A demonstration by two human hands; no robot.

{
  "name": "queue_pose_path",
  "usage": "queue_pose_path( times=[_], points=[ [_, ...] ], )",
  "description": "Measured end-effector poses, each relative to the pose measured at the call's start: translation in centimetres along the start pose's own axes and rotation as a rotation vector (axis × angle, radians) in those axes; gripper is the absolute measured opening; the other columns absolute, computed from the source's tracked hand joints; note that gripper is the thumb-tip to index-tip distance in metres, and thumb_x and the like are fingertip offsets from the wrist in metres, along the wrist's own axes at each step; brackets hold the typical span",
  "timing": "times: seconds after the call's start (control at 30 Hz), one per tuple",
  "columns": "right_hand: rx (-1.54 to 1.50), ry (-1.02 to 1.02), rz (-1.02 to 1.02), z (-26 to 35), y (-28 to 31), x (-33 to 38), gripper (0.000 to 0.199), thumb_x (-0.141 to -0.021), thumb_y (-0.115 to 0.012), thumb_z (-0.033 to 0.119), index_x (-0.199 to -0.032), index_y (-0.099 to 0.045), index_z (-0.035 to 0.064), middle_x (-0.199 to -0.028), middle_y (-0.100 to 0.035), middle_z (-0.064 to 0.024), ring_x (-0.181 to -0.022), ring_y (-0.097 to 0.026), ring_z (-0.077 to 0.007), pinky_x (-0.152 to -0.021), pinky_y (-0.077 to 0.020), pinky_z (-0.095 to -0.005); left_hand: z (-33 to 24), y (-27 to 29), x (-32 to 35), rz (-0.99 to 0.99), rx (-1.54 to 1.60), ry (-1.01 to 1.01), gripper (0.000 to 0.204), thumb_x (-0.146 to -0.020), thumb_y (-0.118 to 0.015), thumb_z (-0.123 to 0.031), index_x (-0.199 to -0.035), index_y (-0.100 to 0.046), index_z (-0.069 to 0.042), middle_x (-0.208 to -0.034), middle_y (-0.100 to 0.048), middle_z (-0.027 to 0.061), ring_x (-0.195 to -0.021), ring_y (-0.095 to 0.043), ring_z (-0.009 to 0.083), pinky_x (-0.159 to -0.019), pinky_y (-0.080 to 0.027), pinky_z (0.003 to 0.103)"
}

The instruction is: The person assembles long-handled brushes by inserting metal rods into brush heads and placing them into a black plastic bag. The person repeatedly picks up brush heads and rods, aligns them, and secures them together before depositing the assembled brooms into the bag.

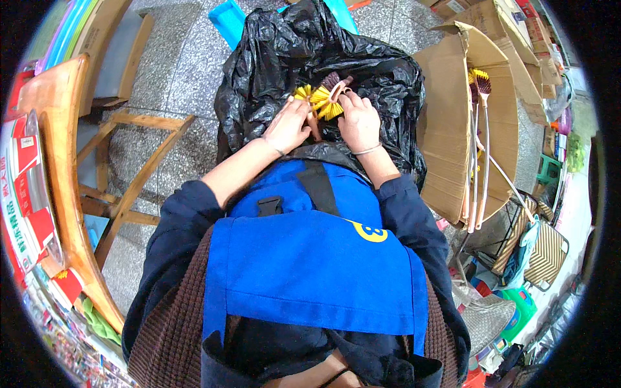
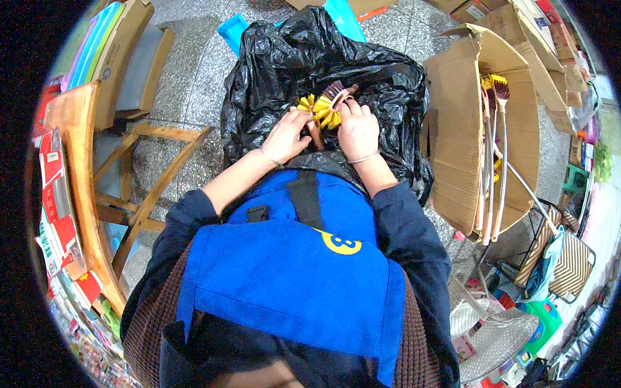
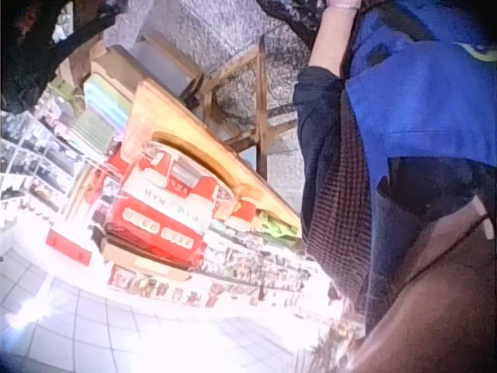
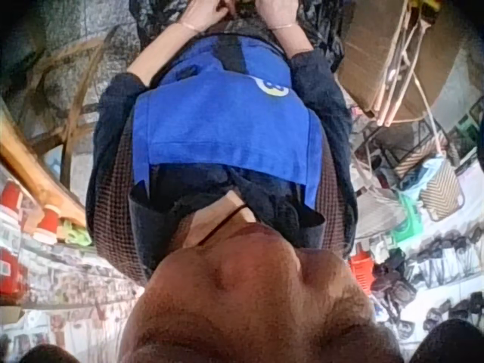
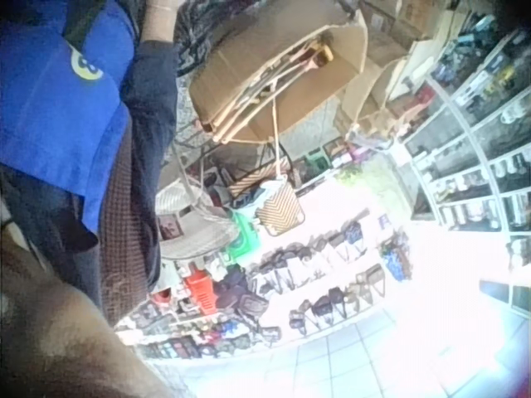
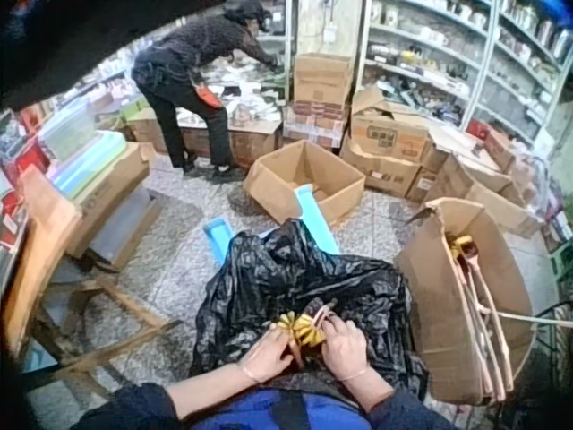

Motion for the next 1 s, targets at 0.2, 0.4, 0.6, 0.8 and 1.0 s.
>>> queue_pose_path(
  times=[0.2,0.4,0.6,0.8,1.0],
  points=[
    [0.197,-0.167,-0.208,-0.4,2.9,0.2,0.067,-0.057,-0.075,0.015,-0.121,-0.054,0.0173,-0.137,-0.043,-0.0097,-0.120,-0.043,-0.0314,-0.091,-0.0384,-0.0453,-0.8,6.9,1.3,-0.350,-0.407,-0.029,0.071,-0.064,-0.073,-0.008,-0.130,-0.045,-0.008,-0.138,-0.038,0.0159,-0.127,-0.036,0.0357,-0.104,-0.031,0.049],
    [0.194,-0.543,-0.110,-4.6,3.5,0.6,0.085,-0.065,-0.075,0.048,-0.133,-0.041,0.0085,-0.113,-0.053,-0.0187,-0.098,-0.056,-0.0364,-0.076,-0.0498,-0.0467,3.0,8.5,0.2,-0.458,-0.325,0.443,0.097,-0.065,-0.079,-0.025,-0.142,-0.023,-0.004,-0.141,-0.031,0.0199,-0.125,-0.037,0.0380,-0.101,-0.032,0.049],
    [0.079,-0.550,-0.010,-7.8,2.5,1.4,0.043,-0.082,-0.064,0.040,-0.109,-0.062,0.0068,-0.090,-0.063,-0.0177,-0.083,-0.063,-0.0349,-0.069,-0.0524,-0.0411,7.0,8.6,-0.4,-0.393,-0.331,0.503,0.033,-0.082,-0.065,-0.032,-0.102,-0.056,-0.007,-0.095,-0.060,0.0163,-0.084,-0.062,0.0352,-0.073,-0.049,0.047],
    [-0.790,-0.560,-0.206,-6.1,4.2,0.1,0.026,-0.084,-0.067,0.021,-0.101,-0.065,0.0012,-0.089,-0.067,-0.0083,-0.082,-0.062,-0.0186,-0.077,-0.0473,-0.0278,6.4,9.5,-1.5,-0.423,0.306,0.396,0.014,-0.085,-0.064,-0.016,-0.087,-0.062,-0.003,-0.074,-0.063,0.0094,-0.071,-0.062,0.0219,-0.065,-0.047,0.033],
    [-1.671,-0.525,-0.062,0.7,9.0,-1.4,0.019,-0.090,-0.061,0.015,-0.103,-0.063,0.0006,-0.093,-0.063,-0.0003,-0.087,-0.055,-0.0083,-0.079,-0.0438,-0.0244,-4.0,9.6,-5.9,-0.238,0.984,0.219,0.010,-0.087,-0.063,-0.012,-0.086,-0.062,-0.003,-0.079,-0.057,-0.0041,-0.074,-0.050,0.0040,-0.068,-0.042,0.020]
  ],
)
Point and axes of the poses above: each hand's wrist, its own x-axis away from the middle knuckle, its own y-axis out of the back of the hand, z = x × y, the point moved 4 cm from there along -x, towards the middle knuckle
